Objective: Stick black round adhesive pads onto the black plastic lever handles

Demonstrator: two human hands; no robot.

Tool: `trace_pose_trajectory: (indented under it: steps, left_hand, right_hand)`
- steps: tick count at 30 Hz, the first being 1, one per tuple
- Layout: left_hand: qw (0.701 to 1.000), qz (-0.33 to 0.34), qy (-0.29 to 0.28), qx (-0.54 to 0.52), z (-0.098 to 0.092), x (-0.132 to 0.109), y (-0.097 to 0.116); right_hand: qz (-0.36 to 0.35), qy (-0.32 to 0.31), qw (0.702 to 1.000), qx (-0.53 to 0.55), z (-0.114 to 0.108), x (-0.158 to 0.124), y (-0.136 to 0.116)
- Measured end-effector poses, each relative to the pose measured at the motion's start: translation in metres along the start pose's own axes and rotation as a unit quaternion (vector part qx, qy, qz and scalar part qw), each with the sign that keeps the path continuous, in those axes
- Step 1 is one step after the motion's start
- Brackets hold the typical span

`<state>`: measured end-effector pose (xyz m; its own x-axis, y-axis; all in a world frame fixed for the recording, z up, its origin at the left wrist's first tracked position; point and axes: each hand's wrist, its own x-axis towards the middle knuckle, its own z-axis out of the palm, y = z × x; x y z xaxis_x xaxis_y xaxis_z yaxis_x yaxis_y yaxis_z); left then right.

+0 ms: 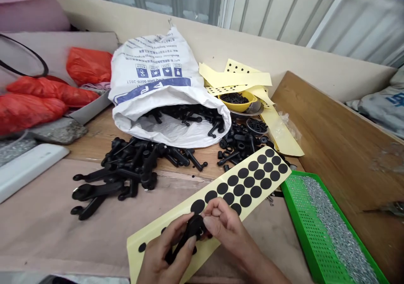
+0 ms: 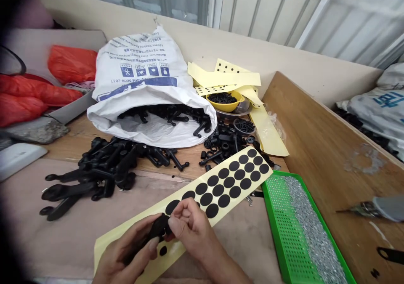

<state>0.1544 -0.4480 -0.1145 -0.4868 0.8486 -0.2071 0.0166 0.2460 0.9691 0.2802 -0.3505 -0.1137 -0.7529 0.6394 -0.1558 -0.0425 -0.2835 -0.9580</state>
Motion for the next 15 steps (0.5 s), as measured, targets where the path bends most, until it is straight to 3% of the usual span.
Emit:
trace_pose_trajectory:
  steps: [6, 11, 13, 15]
  left_hand:
    - [0.997, -0.039, -0.008, -0.073, 0.002, -0.001, 0.009]
    - [0.995, -0.041, -0.048, -0.076, -0.001, 0.004, 0.009]
    - [0.996, -0.012, -0.085, -0.03, -0.01, 0.004, 0.005]
    - [0.995, 0.007, -0.101, 0.016, -0.027, 0.0, -0.004]
  right_hand:
    - [-0.059, 0.021, 0.975, -0.212, 0.007, -0.01, 0.0]
    - [-0.1, 0.006, 0.953, -0.287, 0.012, -0.007, 0.002]
    - [-0.176, -0.004, 0.909, -0.377, 0.018, -0.006, 0.01]
    - [-0.253, -0.017, 0.841, -0.477, 0.024, -0.008, 0.017]
